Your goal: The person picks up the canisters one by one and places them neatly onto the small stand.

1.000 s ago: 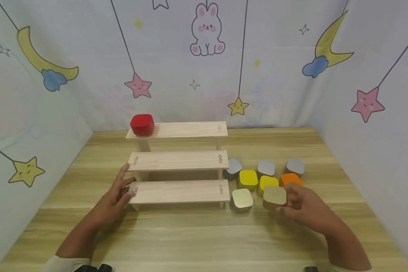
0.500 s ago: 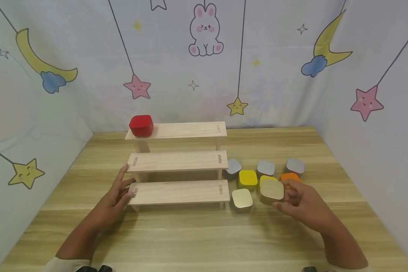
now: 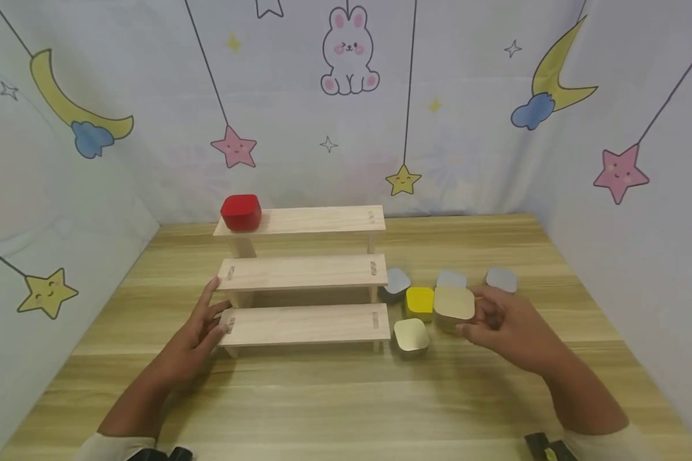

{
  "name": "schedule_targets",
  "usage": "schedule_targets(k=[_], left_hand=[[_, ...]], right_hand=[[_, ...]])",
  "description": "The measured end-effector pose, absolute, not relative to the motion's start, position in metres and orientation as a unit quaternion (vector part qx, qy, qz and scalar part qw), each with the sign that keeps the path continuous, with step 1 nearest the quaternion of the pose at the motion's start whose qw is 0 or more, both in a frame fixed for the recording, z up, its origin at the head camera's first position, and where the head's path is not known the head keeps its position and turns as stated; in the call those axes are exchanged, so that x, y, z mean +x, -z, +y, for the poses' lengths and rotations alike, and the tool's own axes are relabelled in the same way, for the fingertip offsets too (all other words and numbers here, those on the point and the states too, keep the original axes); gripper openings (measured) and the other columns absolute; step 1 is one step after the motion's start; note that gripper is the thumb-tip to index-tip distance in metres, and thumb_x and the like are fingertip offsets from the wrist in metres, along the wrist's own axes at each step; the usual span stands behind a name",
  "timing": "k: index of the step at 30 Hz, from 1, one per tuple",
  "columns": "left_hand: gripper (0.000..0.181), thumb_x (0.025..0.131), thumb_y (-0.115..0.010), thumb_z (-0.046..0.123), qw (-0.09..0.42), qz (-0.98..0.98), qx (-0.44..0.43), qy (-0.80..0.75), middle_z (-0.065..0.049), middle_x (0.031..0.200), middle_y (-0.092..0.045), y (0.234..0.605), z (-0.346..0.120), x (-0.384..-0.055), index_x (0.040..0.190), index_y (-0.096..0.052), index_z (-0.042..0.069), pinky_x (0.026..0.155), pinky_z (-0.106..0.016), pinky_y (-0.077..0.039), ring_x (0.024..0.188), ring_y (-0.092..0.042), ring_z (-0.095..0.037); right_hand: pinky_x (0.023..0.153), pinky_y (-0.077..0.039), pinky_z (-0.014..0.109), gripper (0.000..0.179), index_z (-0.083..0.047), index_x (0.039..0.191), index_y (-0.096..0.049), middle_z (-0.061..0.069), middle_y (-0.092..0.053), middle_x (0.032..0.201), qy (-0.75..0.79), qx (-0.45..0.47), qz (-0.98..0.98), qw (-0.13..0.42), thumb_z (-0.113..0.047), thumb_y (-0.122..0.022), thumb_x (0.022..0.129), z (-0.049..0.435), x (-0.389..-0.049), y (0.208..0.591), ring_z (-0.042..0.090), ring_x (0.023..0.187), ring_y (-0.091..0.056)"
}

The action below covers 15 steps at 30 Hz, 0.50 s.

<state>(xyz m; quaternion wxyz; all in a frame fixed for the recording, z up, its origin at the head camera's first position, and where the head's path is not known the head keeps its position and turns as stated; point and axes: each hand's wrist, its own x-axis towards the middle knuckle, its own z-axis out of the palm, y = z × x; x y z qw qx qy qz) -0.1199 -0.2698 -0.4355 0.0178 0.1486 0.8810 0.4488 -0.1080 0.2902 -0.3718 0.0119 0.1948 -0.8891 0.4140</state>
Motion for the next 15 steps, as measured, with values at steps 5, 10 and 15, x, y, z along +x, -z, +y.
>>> schedule_targets(k=[5,10,15], left_hand=[[0.090,0.116,-0.051,0.009,0.019,0.883,0.144,-0.447,-0.029,0.170,-0.042,0.435,-0.269,-0.118,0.175,0.010,0.040,0.117,-0.063,-0.049,0.149,-0.055,-0.050],[0.090,0.117,-0.051,0.011,0.020,0.885,0.139,-0.445,-0.029,0.170,-0.042,0.434,-0.270,-0.118,0.175,0.010,0.042,0.117,-0.062,-0.050,0.149,-0.055,-0.050],[0.091,0.116,-0.051,0.012,0.025,0.883,0.135,-0.448,-0.028,0.171,-0.041,0.434,-0.270,-0.118,0.175,0.010,0.044,0.118,-0.064,-0.049,0.150,-0.054,-0.050]], right_hand=[[0.050,-0.045,0.029,0.056,0.005,0.150,-0.057,-0.002,-0.061,0.084,-0.407,0.201,-0.891,0.014,-0.008,-0.078,0.099,0.279,-0.117,0.359,0.007,0.060,-0.050],[0.054,-0.047,0.028,0.063,0.008,0.156,-0.050,-0.001,-0.062,0.085,-0.409,0.203,-0.890,0.003,-0.009,-0.075,0.101,0.267,-0.127,0.347,0.007,0.062,-0.053],[0.062,-0.050,0.025,0.070,0.012,0.160,-0.043,0.001,-0.065,0.087,-0.401,0.205,-0.893,-0.010,-0.009,-0.073,0.101,0.259,-0.139,0.331,0.003,0.076,-0.066]])
